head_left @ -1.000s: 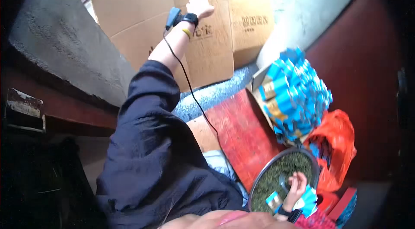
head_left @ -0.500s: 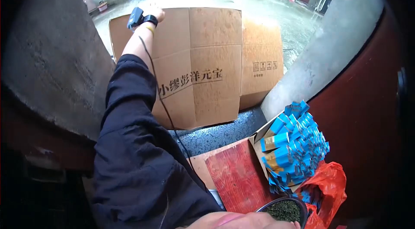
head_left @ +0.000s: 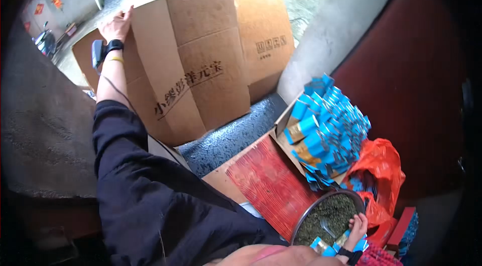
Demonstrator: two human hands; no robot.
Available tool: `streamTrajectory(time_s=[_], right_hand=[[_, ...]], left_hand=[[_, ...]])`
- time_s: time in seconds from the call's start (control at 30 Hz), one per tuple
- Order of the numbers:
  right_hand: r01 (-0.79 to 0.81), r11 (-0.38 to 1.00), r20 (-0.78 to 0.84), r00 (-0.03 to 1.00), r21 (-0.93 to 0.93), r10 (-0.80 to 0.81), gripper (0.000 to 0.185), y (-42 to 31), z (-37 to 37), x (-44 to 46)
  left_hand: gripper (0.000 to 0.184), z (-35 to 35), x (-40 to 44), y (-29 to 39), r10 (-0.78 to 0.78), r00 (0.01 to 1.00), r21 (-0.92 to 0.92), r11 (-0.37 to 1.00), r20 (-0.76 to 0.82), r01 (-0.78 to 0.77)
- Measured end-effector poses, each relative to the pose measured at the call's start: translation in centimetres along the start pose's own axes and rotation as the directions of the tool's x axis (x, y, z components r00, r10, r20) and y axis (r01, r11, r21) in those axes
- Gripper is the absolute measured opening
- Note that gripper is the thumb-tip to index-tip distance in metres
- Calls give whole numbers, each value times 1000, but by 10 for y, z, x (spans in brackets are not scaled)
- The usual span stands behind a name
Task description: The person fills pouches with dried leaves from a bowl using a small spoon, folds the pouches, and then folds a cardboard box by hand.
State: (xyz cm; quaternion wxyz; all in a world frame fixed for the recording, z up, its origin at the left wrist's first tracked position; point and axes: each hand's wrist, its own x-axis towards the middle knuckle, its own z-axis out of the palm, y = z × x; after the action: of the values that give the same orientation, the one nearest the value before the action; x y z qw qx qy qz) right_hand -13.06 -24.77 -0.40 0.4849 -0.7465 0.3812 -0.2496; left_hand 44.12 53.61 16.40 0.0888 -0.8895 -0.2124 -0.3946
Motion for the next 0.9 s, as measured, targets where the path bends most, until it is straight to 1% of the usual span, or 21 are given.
streamTrajectory(time_s=[0.07,0.1,0.13,0.17,0.23,0.27,0.3,0.37,0.4,0.43,0.5,0.53,0.57,0.6,0.63,0.7,0.73,0.77,0.83,0.87,0.9], right_hand=[[21,999,13,1000,25,-21,27,-4,4,6],[19,999,29,999,32,-20,26,-9,6,10],[35,997,46,998,65,-38,26,-17,11,13],[66,997,81,994,43,-70,26,-27,12,17],[114,992,124,985,56,-120,25,-30,13,30],[133,990,158,978,51,-140,25,-29,12,38],[150,988,192,969,48,-157,25,-30,11,43],[180,982,238,953,57,-188,24,-32,13,50],[188,978,255,945,87,-204,23,-34,13,51],[193,974,272,937,120,-219,22,-34,11,53],[198,966,284,929,163,-238,21,-26,5,56],[197,960,295,922,197,-249,20,-22,2,58],[193,952,302,917,238,-261,20,-18,0,60],[200,954,307,915,224,-264,19,-16,-4,60],[200,949,300,915,242,-270,19,-14,-7,58],[178,961,308,921,213,-239,19,-10,-14,54],[168,959,292,928,227,-232,18,-4,-15,52],[167,956,290,927,242,-236,18,0,-15,53],[165,959,290,929,230,-229,17,-1,-10,53],[162,954,285,930,251,-233,15,-5,-6,55],[251,934,281,905,255,-320,15,-17,1,56]], left_hand=[[55,-18,-11,8,12,995,-77,997,-101,-19],[53,-28,-17,13,12,990,-57,998,-138,-20],[51,-35,-22,17,47,969,-79,995,-243,-68],[49,-41,-30,21,72,937,-95,989,-343,-111],[43,-68,-47,34,74,877,-182,967,-474,-180],[42,-89,-58,40,111,880,-140,971,-461,-196],[43,-102,-67,44,172,809,-86,960,-562,-265],[45,-134,-97,54,199,706,-42,950,-680,-308],[47,-143,-108,54,203,664,-79,926,-720,-369],[48,-157,-120,53,214,702,-94,923,-679,-372],[49,-158,-128,45,190,673,-155,895,-715,-418],[49,-161,-132,43,189,667,-149,898,-720,-415],[49,-163,-132,42,202,703,-145,905,-682,-401],[50,-169,-132,42,215,734,-140,910,-644,-389],[50,-172,-133,41,217,721,-132,909,-658,-394],[49,-175,-134,42,213,738,-174,896,-641,-409],[49,-176,-135,42,233,740,-138,905,-631,-402],[53,-176,-136,43,213,726,-201,876,-654,-438],[51,-180,-136,47,197,772,-242,877,-605,-414],[50,-175,-134,46,176,807,-306,863,-564,-402],[50,-177,-134,45,185,807,-300,863,-561,-406]])
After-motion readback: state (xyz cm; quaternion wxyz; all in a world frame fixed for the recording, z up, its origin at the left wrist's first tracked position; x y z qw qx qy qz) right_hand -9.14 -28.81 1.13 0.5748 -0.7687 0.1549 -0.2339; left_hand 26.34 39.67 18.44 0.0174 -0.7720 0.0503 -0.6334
